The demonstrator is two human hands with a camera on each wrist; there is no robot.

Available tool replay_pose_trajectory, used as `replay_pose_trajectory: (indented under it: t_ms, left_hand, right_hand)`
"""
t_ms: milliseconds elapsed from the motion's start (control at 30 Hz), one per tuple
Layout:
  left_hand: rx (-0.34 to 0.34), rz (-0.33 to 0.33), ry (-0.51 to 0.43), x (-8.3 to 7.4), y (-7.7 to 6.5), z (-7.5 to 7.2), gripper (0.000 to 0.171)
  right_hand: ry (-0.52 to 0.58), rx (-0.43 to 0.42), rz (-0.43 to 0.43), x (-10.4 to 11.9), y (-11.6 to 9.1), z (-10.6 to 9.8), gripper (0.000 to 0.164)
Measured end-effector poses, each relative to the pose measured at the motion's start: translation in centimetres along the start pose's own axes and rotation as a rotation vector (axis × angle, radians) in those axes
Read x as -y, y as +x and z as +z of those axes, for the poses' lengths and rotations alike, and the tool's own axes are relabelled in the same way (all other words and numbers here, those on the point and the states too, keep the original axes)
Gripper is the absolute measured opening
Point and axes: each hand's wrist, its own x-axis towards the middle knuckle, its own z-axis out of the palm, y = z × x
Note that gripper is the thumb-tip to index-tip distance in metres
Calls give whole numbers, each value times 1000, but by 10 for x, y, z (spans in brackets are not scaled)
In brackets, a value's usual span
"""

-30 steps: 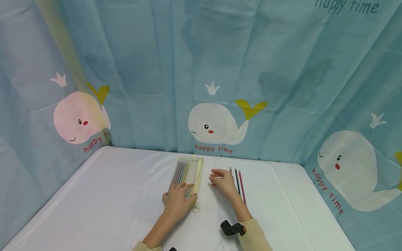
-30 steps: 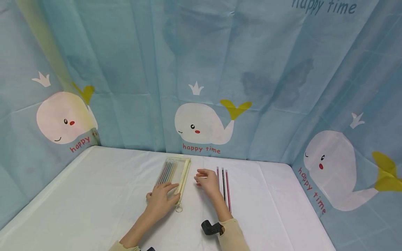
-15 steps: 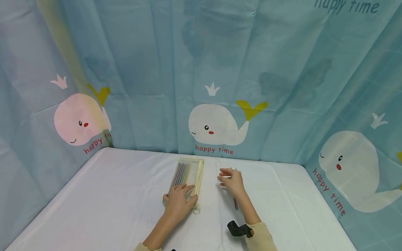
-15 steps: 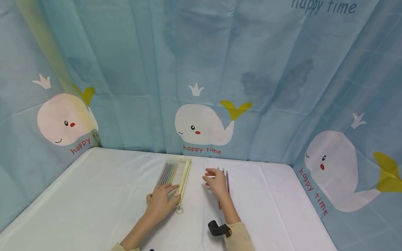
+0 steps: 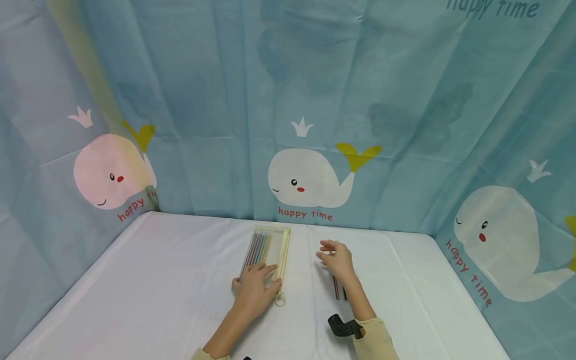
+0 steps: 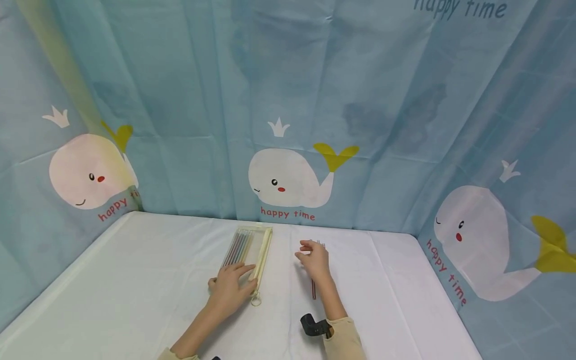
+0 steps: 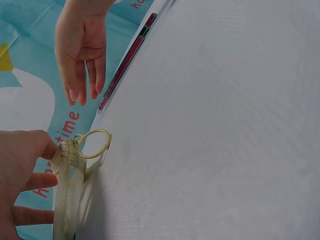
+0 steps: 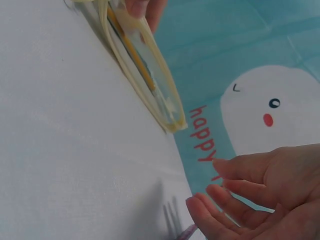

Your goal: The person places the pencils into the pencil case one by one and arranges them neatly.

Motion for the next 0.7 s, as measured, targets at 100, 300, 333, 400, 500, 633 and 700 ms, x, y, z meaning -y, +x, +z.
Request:
replay_pose_trajectory:
  t_ms: [100,300,333,400,500,633,700]
  left_hand:
    - [0,-3,-3,0,0,0,36]
    - [-2,-4,-2,0,1,-1,37]
    - [-2,-3,-2,0,1,-1,37]
    - [-2,-1,-1,0,1,-1,37]
    - [0,-3,-2,1,0,-1,38]
    - [-1,-2,-5,1,0,-1,38]
    - [1,-1,-6,1,0,-1,37]
  right_hand:
    - [-8,-11,-4,-2,0,-2,38]
    - [-50,-36,6,-3,0,-7,42]
    - [-63,-41,11,-3,1,-8,43]
    - [-86,-48,14,-4,1,-9,46]
    - [-107,-53,28,-4,0,-11,48]
    - [-147,-45,49,-4,1,-13,50]
    - [-160,-38,64,-5,1,-12,50]
